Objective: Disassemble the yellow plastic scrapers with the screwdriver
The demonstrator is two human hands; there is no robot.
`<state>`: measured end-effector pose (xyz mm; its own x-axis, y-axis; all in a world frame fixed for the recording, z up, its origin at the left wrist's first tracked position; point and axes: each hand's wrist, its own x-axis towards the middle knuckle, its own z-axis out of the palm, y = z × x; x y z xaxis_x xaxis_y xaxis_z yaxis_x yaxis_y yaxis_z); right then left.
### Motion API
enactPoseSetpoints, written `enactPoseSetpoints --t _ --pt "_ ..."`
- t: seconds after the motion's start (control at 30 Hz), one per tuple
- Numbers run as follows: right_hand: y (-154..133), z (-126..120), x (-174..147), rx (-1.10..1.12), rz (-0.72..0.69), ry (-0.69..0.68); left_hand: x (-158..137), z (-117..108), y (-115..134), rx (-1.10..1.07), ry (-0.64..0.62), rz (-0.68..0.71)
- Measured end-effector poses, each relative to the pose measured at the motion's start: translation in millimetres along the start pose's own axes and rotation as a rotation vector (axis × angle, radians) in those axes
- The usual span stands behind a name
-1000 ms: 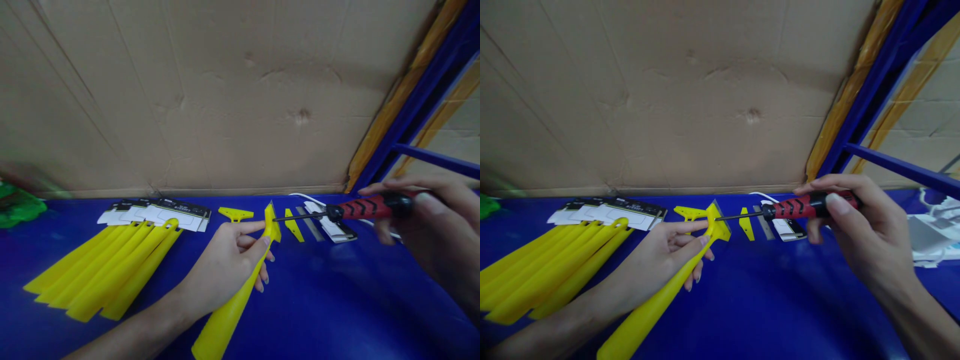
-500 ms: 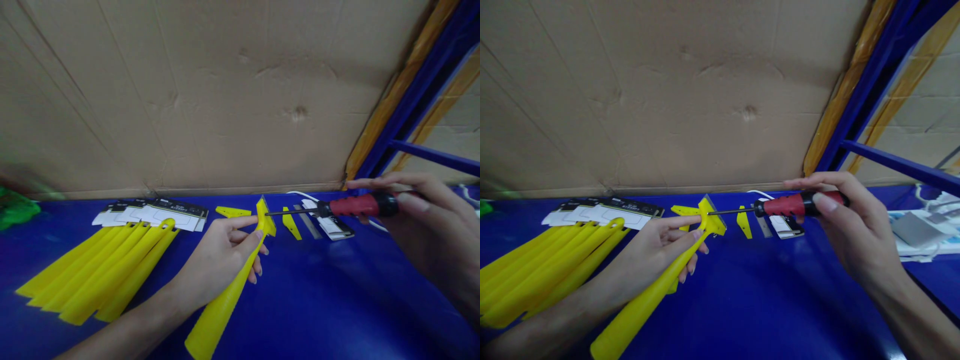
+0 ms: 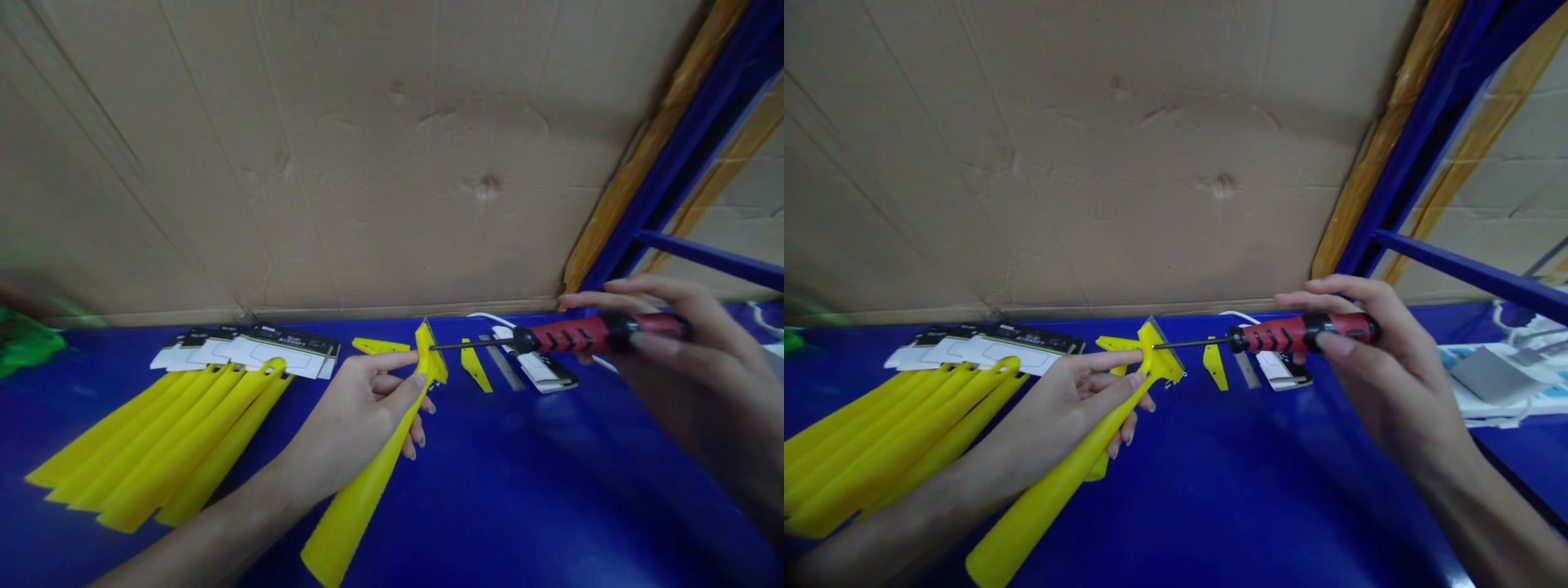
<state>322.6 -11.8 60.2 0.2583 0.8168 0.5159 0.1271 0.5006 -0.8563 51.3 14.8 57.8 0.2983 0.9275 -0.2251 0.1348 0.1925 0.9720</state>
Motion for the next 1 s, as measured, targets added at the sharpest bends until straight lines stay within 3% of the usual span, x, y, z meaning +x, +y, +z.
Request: enactPoseSetpoints --t 0.13,0.23,0.33,0.4,0.5,0.6,0.77,0.9,1.0 --pt "-1.0 0.0 1.2 -0.059 0.021 0.036 -0.9 0.9 0.7 -0.002 -0.024 -0.011" --pt "-2.6 -1.4 1.4 0.041 -0.010 0.024 -0.9 2.0 -0.4 -0.024 -0.046 -0.014" --pt "-2.6 -3.5 0.4 -0.074 -0.001 0.026 0.3 2.1 -2.6 -0.065 -0.070 -0.027" --pt "-1.3 -4.6 -0.2 -0.150 -0.037 0.036 1.7 1.0 -5.1 -0.109 -0.100 -0.036" --pt "1.2 -5.3 -0.1 -0.081 -0.098 0.012 3.8 -1.5 -9.9 -0.186 -0.165 -0.039" --pt "2.2 -5.7 0.0 -0.162 -0.081 0.032 4.9 -2.5 -13.7 -0.213 -0.212 -0.063" --pt "-0.6 -6.2 -2.5 -0.186 -0.243 -0.004 5.3 -0.3 -16.4 -0.194 -0.191 -0.098" --pt "-1.8 -5.2 -4.1 -0.277 -0.192 0.029 6.7 -0.8 -15.5 -0.169 -0.220 -0.102" --pt "-0.8 -5.2 -3.9 -0.226 -0.266 -0.008 8.1 -1.3 -13.7 -0.175 -0.222 -0.093"
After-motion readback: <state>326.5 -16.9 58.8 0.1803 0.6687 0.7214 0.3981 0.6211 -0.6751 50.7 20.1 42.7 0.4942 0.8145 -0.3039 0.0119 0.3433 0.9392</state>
